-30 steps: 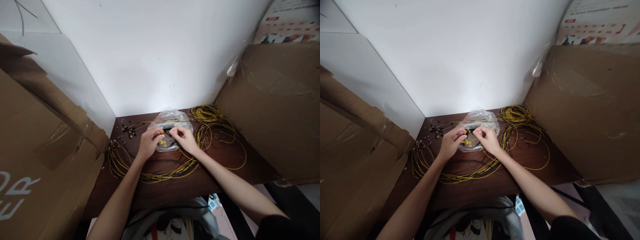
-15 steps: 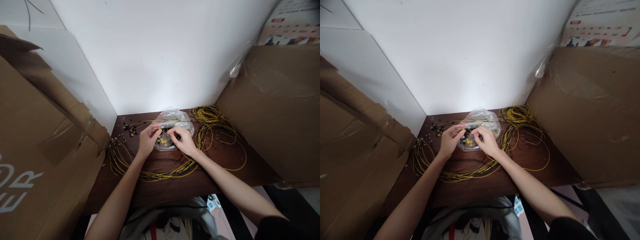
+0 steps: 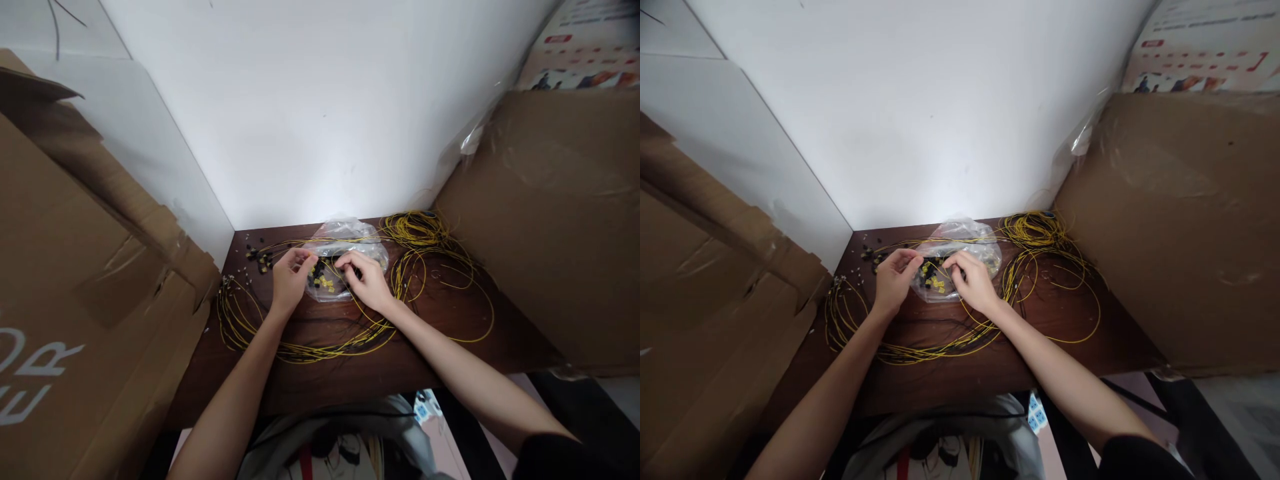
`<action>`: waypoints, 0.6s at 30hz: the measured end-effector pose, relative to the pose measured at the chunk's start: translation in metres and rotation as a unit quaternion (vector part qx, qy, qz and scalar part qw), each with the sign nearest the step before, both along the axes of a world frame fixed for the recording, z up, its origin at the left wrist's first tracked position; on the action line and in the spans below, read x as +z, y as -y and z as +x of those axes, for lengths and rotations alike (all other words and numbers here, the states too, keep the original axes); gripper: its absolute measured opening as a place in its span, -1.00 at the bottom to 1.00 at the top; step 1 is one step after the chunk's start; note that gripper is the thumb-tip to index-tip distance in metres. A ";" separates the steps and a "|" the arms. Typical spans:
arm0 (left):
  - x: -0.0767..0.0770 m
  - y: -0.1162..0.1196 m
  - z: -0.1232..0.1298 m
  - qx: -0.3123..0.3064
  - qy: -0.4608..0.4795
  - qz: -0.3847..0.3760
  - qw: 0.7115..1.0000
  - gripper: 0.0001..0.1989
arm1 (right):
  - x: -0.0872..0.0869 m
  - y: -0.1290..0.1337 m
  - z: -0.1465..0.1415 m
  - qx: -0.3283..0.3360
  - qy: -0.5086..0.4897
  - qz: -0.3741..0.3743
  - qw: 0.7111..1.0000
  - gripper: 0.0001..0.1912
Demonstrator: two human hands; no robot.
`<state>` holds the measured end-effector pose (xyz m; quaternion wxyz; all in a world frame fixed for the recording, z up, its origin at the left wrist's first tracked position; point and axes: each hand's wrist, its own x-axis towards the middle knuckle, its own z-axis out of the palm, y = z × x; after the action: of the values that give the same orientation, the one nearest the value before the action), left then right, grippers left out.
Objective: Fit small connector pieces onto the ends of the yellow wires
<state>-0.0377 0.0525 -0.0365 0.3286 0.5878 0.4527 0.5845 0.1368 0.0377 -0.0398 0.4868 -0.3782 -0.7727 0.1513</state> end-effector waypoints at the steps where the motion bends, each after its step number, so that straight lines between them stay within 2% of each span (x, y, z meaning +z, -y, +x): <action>1: 0.000 -0.001 -0.001 0.003 0.005 0.000 1.000 -0.84 | -0.001 -0.002 0.001 -0.008 -0.009 -0.012 1.000 -0.76; 5: -0.002 -0.003 -0.003 0.013 -0.022 -0.001 1.000 -0.83 | -0.005 -0.006 0.003 0.017 0.014 -0.048 0.999 -0.72; 8: -0.005 -0.002 -0.003 0.017 -0.139 0.011 0.990 -0.83 | -0.008 -0.006 0.001 0.047 0.053 -0.049 0.996 -0.72; 13: -0.005 0.004 -0.002 0.042 -0.371 0.043 0.927 -0.83 | -0.010 -0.007 0.000 0.032 0.102 -0.052 0.993 -0.75; 18: -0.004 0.008 -0.002 0.028 -0.459 0.024 0.888 -0.75 | -0.013 -0.010 0.002 0.001 0.132 -0.063 0.989 -0.74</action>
<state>-0.0397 0.0447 -0.0409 0.0530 0.7853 0.5551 0.2691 0.1388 0.0473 -0.0529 0.3551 -0.4244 -0.8195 0.1487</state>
